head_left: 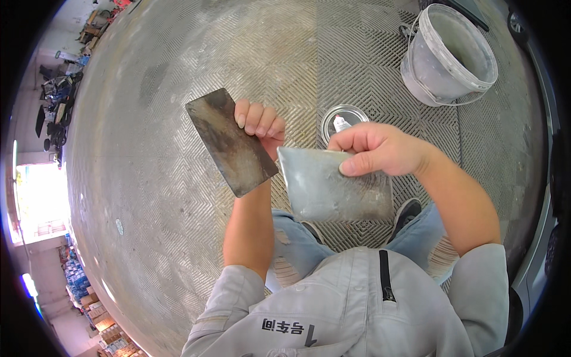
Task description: The person sits on the floor and uses a sanding block to sand the side panel of a silver car, focusing on the area around the door handle and wheel arch. The person repeatedly rubs the sanding block over the surface to smooth it.
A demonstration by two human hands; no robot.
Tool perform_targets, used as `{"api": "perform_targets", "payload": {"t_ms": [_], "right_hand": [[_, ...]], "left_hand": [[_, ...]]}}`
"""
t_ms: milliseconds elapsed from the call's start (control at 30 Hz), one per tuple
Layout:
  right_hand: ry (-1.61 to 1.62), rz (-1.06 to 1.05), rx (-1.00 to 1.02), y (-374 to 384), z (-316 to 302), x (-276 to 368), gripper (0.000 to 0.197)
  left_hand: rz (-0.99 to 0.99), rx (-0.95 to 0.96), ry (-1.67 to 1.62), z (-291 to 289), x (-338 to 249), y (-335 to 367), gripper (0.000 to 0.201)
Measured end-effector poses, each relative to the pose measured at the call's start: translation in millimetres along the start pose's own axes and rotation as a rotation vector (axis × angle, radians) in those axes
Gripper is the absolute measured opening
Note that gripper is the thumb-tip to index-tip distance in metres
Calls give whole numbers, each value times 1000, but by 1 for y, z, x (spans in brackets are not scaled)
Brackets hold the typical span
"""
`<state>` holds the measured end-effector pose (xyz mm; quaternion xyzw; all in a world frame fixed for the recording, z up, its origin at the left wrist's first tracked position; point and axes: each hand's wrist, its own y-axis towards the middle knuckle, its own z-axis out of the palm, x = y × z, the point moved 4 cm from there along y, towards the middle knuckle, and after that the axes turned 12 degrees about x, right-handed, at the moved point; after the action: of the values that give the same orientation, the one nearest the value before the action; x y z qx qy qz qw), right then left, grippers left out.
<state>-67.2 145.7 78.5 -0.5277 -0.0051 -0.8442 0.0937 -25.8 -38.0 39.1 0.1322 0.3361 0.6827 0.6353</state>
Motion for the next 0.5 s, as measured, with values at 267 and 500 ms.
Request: {"api": "perform_targets", "payload": {"t_ms": [267,500], "right_hand": [[53,19,-13,15,5,-16,23],[222,-244,-118,6,-9,2,26]], "left_hand": [[10,-57,97,-4,14,0,16],[-249,-246,485,-10,30,-5,15]]}}
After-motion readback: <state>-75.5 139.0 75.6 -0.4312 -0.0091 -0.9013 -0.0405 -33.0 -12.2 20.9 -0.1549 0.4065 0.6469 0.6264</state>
